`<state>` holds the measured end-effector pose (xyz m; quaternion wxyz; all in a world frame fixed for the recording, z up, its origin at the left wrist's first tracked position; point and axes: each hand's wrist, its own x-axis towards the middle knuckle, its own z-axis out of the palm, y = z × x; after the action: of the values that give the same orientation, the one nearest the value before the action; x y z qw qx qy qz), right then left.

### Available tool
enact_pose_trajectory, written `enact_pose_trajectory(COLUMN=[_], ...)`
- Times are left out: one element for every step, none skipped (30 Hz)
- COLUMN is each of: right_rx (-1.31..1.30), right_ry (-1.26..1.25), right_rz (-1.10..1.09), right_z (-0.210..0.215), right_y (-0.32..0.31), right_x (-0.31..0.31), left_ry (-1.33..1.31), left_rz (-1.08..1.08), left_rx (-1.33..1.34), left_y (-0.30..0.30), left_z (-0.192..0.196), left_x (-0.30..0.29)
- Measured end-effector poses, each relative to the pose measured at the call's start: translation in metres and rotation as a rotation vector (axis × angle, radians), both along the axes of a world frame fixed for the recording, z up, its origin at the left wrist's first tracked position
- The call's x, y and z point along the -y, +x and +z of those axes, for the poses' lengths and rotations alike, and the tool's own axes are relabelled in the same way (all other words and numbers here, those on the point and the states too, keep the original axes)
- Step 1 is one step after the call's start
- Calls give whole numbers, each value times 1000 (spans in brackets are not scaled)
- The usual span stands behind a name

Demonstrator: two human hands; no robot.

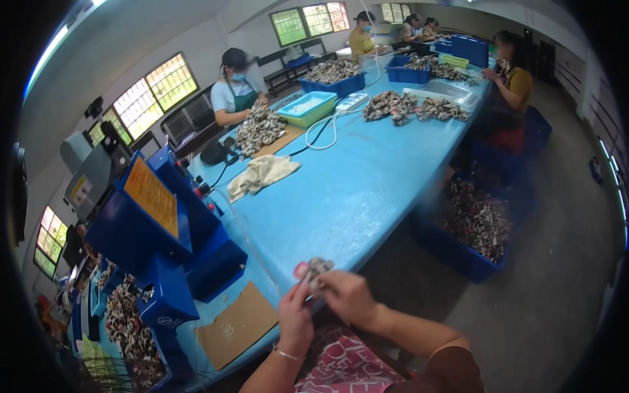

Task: The person takes plush toys from a container, attaches tags and accessories to each plush toy by hand, and fastens them using a machine.

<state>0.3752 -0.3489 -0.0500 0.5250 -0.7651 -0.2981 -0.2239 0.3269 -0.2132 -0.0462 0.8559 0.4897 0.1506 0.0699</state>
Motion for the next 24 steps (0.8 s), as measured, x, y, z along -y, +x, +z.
enact_pose_trajectory(right_rx=[-19,-40,-40,-41,45,129,135,144,42,-60,-51,-90,-138,-144,-29,90,85,43,1,4,25,47,49,2], right_ry=[-2,-3,-29,-49,-56,-69,-152,-233,-201,-172,-171,-148,-128,-131,-221,-311,-303,-323,-344,-340,-368,-396,-399,-421], right_rz=[-60,-117,-209,-295,-382,-468,-510,-548,-494,-440,-434,-471,-504,-491,-618,-742,-710,-719,-727,-703,-739,-776,-759,-792], right_z=[2,3,-2,-10,-21,-28,-25,-17,-9,-4,-4,-8,-18,-26,-33,-39,-45,-46,-50,-54,-58,-62,-65,-67], right_y=[23,51,83,119,162,200,230,258,285,310,335,362,387,410,432,452,472,490,506,523,537,550,562,572], right_x=[17,35,58,82,111,143,170,192,209,224,238,250,260,269,275,281,276,272,267,264,265,267,271,278], left_ry=[0,462,917,917,1310,1699,1813,1815,1886,1954,1970,1969,1995,2022,2016,2014,2019,2024,2037,2042,2059,2074,2074,2070], left_rz=[-11,-35,-65,-73,-83,-85,-155,-140,-175,-213,-202,-193,-224,-257,-274,-269,-275,-277,-281,-267,-318,-371,-389,-385], left_rx=[11,78,151,162,218,273,297,299,269,238,237,235,226,211,212,192,191,198,182,156,131,107,96,78], left_y=[19,40,57,68,80,92,100,106,110,115,118,121,122,123,123,126,127,128,127,128,129,130,131,132], left_z=[-6,-16,-22,-24,-24,-25,-25,-28,-34,-40,-41,-42,-44,-43,-36,-37,-41,-40,-38,-32,-26,-22,-22,-26], left_x=[9,17,27,35,44,53,53,52,51,52,55,58,57,58,60,63,61,59,58,59,62,63,64,63])
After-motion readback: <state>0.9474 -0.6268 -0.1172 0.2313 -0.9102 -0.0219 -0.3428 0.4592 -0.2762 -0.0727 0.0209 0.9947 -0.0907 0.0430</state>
